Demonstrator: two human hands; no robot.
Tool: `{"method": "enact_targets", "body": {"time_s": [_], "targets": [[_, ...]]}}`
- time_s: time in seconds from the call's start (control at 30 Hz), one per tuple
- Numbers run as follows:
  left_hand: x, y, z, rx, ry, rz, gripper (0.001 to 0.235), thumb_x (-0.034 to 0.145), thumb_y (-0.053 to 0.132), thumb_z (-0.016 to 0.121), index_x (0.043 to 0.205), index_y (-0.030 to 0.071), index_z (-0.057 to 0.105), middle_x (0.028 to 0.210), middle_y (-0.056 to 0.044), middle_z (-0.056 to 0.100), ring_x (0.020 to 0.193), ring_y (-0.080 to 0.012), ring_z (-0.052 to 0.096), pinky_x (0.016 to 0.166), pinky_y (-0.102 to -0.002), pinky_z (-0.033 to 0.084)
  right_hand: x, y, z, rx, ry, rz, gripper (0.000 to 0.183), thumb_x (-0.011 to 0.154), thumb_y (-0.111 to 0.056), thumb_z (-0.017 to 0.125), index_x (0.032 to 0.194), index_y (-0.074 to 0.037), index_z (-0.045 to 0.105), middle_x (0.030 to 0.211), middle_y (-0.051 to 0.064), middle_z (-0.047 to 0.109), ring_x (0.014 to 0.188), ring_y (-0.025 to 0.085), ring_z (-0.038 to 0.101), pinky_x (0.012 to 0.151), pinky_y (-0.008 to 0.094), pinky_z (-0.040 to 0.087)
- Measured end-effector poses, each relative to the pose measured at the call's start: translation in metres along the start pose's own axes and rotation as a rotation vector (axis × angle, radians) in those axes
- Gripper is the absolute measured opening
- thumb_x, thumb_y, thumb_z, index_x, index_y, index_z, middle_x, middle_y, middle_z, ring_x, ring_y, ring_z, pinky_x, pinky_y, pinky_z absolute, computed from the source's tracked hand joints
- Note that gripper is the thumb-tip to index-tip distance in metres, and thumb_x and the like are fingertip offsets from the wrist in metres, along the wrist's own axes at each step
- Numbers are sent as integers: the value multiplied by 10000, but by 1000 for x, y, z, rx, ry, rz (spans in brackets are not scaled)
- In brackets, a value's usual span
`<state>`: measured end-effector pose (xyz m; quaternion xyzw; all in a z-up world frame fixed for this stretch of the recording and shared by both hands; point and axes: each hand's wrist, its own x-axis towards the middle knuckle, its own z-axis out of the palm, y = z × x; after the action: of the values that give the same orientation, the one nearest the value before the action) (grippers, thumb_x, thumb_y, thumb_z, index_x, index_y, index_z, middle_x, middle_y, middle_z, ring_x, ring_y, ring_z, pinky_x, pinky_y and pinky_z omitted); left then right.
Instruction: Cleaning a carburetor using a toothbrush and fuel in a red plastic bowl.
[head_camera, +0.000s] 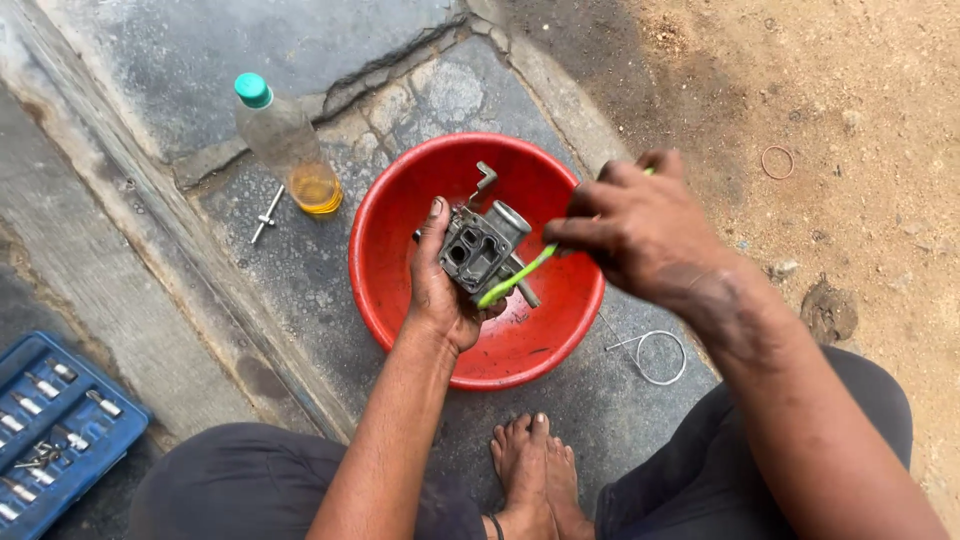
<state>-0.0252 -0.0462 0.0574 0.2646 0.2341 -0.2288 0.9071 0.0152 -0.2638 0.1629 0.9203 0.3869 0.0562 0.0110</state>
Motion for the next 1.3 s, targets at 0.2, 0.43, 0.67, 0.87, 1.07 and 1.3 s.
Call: {"method": "enact_targets", "body": {"time_s": [0.2,0.43,0.67,0.87,1.07,1.3], "targets": [[-1,0,-1,5,-61,18,610,890,729,555,989,136,660,727,-30,681,515,-140,647,334,-260,444,-1,0,3,41,-5,15,132,934,-307,752,1020,-370,830,858,-44,737,829,161,582,923,490,432],[-5,2,0,51,-3,55,581,898,695,581,1011,129,643,760,-59,691,527,-153,665,340,-277,466,-4,0,6,92,31,-16,128,904,-279,770,1004,-335,829,920,-40,757,877,161,602,893,478,439],[-2,5,1,44,-77,-2,600,890,717,586,969,128,665,741,-48,704,501,-127,649,331,-233,438,1,-3,0,81,-35,23,135,899,-312,777,1019,-332,836,886,-39,752,830,160,580,849,463,433],[-8,6,4,30,-79,0,603,908,710,579,963,117,671,726,-43,689,506,-132,662,326,-222,421,2,-8,-7,49,-34,8,184,859,-298,779,1028,-336,841,872,-54,749,820,167,571,819,455,424],[-10,2,-6,-21,-130,-6,584,929,683,569,966,110,676,753,-76,727,499,-136,672,317,-219,448,-9,2,4,69,-8,-11,105,938,-275,768,1012,-313,832,897,-36,744,834,151,582,819,432,438],[-11,7,-8,-122,-165,-6,501,947,609,592,1060,128,677,843,-92,748,574,-193,716,378,-292,538,-9,4,-3,112,3,9,117,940,-241,752,1011,-293,829,869,-48,731,801,153,570,801,399,400]]}}
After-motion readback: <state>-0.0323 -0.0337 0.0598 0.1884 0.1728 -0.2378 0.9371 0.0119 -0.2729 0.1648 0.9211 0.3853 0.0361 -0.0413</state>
